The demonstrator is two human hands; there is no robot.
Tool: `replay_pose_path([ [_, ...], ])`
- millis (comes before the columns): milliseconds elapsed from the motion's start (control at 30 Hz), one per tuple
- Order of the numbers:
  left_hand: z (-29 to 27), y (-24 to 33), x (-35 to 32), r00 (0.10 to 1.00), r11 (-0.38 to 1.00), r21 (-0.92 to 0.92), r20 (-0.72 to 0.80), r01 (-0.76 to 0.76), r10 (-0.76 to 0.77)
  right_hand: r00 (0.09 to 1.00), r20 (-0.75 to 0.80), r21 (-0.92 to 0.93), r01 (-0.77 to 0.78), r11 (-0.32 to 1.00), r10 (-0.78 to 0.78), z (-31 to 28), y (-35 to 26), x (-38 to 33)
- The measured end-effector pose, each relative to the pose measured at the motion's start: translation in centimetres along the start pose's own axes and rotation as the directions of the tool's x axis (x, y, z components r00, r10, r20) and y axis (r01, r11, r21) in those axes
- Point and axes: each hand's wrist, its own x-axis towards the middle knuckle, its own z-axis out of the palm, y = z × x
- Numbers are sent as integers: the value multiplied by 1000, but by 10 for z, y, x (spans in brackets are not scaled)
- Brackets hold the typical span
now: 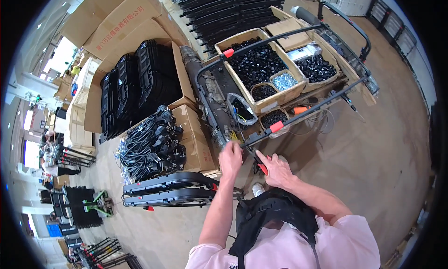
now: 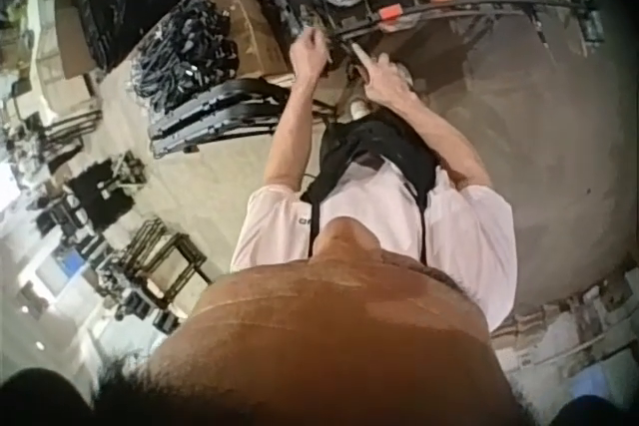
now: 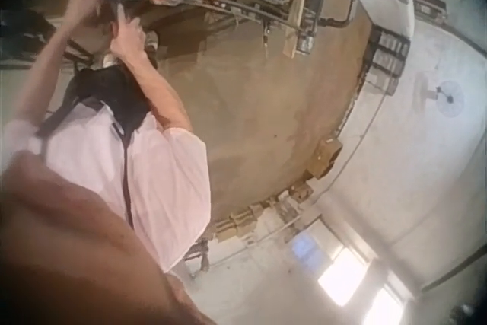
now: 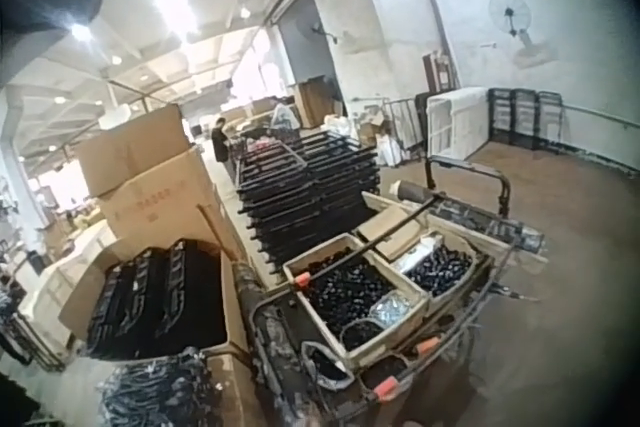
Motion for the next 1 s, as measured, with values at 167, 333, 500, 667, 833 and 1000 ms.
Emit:
replay_pose_path([
  [167,1,4,50,854,628,623,135,-468,503,991,-115,-66,-78,995,71,11,-27,0],
  [333,3,-22,78,846,592,605,342,-532,410,981,-151,-105,-135,985,118,15,-49,1],
  [500,17,-14,73,864,671,544,289,-503,414,967,-193,-126,-193,973,167,27,-53,4],
  [667,22,-10,77,892,721,527,224,-449,391,950,-226,-173,-259,950,217,40,-68,19],
  [833,20,-13,79,916,757,516,225,-401,332,965,-112,122,-222,967,236,36,-37,16],
  [1000,22,-10,79,929,786,497,197,-369,312,960,276,959,-272,86,-46,72,33,30],
])
